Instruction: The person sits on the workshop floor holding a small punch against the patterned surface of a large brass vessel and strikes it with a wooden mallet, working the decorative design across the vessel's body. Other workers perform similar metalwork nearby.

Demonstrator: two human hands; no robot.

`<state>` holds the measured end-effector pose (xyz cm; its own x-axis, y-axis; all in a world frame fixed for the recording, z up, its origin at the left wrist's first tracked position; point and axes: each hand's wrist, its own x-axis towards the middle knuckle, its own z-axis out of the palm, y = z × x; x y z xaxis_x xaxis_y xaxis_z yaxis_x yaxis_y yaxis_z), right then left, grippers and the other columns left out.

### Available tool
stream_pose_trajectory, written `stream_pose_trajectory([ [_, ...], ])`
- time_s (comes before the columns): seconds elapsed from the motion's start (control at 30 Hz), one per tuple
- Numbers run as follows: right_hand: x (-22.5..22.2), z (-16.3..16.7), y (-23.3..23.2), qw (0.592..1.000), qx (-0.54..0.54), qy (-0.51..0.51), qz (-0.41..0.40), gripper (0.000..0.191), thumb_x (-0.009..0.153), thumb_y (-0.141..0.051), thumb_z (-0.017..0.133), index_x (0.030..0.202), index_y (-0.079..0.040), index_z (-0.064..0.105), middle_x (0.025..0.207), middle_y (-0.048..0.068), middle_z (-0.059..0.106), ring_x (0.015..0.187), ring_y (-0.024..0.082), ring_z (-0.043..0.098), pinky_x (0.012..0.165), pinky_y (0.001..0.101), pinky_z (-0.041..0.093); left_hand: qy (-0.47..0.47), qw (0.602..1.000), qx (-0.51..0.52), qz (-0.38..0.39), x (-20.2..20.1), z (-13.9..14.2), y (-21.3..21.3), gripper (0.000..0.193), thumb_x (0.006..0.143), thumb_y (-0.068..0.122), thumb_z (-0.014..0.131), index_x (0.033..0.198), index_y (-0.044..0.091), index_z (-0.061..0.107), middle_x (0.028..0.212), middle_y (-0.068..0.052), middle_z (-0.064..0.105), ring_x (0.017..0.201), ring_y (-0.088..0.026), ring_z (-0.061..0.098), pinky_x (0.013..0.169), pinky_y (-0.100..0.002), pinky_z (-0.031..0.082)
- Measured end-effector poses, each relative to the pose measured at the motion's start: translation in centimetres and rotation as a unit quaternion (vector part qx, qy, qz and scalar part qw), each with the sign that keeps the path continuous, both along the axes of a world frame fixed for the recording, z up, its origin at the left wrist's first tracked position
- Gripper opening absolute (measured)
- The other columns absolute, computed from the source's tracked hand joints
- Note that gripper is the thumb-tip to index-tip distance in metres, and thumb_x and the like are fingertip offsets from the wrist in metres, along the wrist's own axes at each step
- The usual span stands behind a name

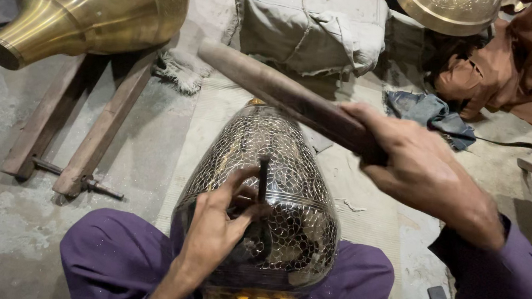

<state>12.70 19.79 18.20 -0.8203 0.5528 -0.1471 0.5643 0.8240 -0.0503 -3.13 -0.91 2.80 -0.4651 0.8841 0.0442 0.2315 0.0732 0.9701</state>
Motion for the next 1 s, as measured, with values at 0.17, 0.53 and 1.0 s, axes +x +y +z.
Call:
stream_pose_trajectory([
  [0.17, -1.0, -1.3, 0.5, 0.998, 0.036, 0.000, 0.045, 0.058, 0.094, -0.013, 0.063, 0.147, -0.036, 0.055, 0.120, 0.005, 0.073, 0.052, 0.014, 0.061, 0.040, 0.0331, 0.047, -0.018, 0.997, 0.046, 0.055, 0.7, -0.4, -0.6, 0.052, 0.088, 0.000, 0.068, 0.138, 0.005, 0.056, 0.102, -0.014, 0.081, 0.092, -0.022, 0.082, 0.073, -0.033, 0.073],
  [0.53, -1.9, -1.6, 0.0, 0.998, -0.007, -0.043, 0.043, 0.069, 0.087, -0.003, 0.059, 0.149, -0.034, 0.050, 0.111, -0.003, 0.076, 0.069, 0.013, 0.070, 0.056, 0.0305, 0.052, -0.006, 0.996, 0.008, 0.089, 0.3, -0.5, -0.6, 0.059, 0.081, 0.009, 0.080, 0.135, 0.005, 0.056, 0.097, -0.016, 0.081, 0.085, -0.024, 0.083, 0.067, -0.032, 0.071],
  [1.0, 3.8, -5.6, 0.6, 0.999, 0.005, -0.040, -0.001, 0.074, 0.081, -0.020, 0.073, 0.151, -0.036, 0.050, 0.103, 0.000, 0.064, 0.080, 0.020, 0.068, 0.057, 0.0373, 0.058, 0.044, 0.997, -0.024, -0.065, -1.0, 0.4, 1.5, 0.054, 0.085, 0.019, 0.077, 0.136, 0.016, 0.061, 0.099, -0.013, 0.080, 0.087, -0.022, 0.081, 0.071, -0.036, 0.070],
])
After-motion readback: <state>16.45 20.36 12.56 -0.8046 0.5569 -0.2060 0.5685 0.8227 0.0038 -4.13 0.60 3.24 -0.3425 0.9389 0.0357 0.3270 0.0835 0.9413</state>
